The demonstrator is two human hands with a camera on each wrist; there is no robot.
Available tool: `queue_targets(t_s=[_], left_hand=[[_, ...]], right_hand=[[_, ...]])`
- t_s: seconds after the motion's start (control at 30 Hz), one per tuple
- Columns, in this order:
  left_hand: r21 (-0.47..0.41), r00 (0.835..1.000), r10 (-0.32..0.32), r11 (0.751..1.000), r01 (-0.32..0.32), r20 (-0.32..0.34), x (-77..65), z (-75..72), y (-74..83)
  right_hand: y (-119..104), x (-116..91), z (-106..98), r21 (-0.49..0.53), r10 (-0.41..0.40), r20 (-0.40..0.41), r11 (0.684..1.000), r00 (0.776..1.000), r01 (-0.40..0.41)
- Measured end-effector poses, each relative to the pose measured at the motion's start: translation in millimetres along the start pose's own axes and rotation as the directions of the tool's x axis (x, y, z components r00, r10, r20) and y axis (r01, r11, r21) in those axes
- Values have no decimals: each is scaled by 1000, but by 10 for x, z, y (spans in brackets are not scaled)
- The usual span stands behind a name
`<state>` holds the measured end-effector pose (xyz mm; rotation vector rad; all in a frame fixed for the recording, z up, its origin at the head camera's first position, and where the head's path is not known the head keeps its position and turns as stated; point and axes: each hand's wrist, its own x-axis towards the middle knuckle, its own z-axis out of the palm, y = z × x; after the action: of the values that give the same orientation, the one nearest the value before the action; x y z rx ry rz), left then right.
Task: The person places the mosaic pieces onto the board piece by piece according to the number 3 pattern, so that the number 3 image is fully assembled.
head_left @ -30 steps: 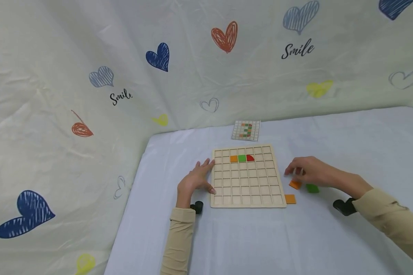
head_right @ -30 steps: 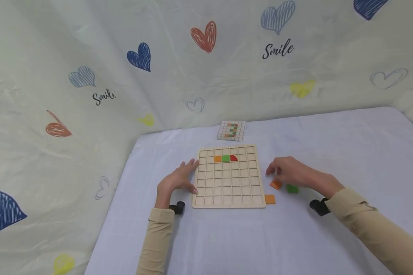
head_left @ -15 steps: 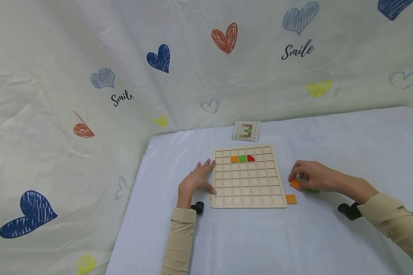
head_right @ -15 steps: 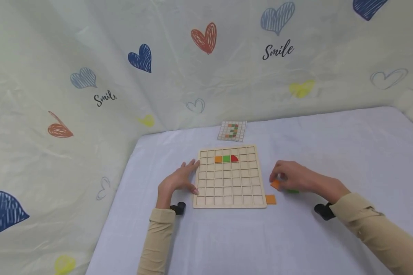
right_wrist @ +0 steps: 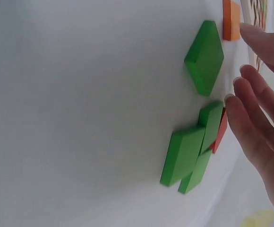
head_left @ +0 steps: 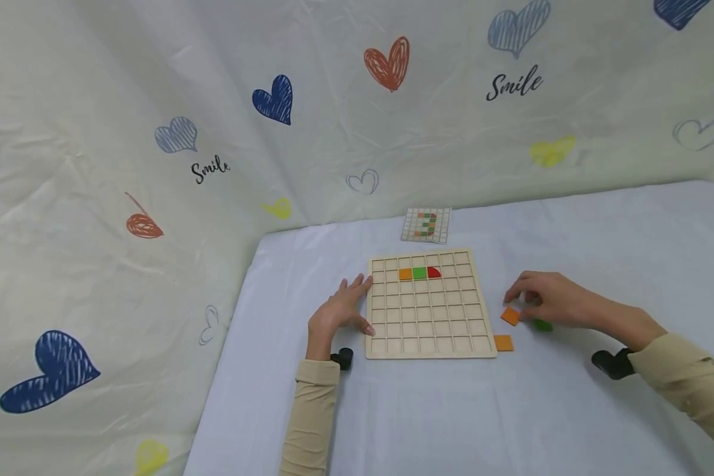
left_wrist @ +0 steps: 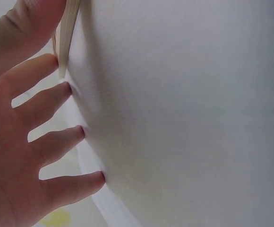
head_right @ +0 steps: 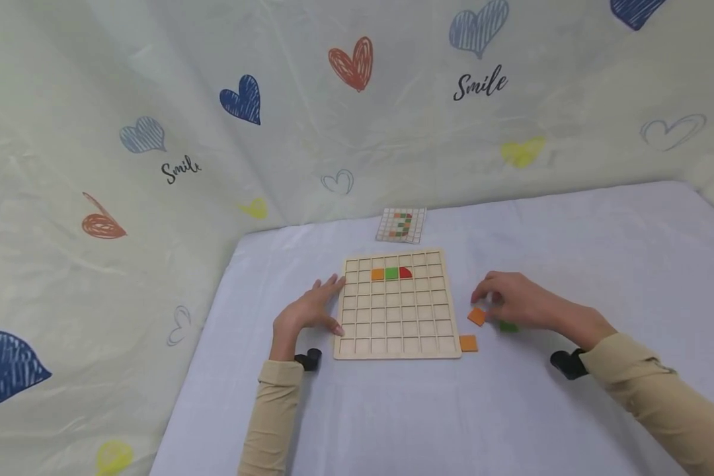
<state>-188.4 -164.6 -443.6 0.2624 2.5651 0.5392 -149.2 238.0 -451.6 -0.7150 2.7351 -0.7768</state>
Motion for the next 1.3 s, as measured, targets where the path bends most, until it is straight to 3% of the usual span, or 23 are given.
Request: queue_targets(t_s=[0.43, 0.73, 0.97, 1.13, 1.3], left_hand=[[8, 1000, 3, 1000, -3, -5, 5, -6, 0], [-1, 1000, -1, 1000, 1, 1, -6, -1, -4], [2, 1000, 8, 1000, -8, 4, -4, 4, -16], [-7, 1000, 14, 1000, -14, 3, 0, 3, -26], [-10, 1000, 13, 1000, -13, -2, 8, 1, -29]], right_hand=[[182, -161, -109, -30, 60, 11, 998, 998, -59], [152, -213, -43, 8, 81, 74, 997, 994, -82], [147, -195, 13, 9, 91, 72, 996, 993, -92], [152, -163, 19, 37, 86, 64, 995, 994, -89], [158, -136, -2, 23, 13, 7, 1000, 1000, -13]])
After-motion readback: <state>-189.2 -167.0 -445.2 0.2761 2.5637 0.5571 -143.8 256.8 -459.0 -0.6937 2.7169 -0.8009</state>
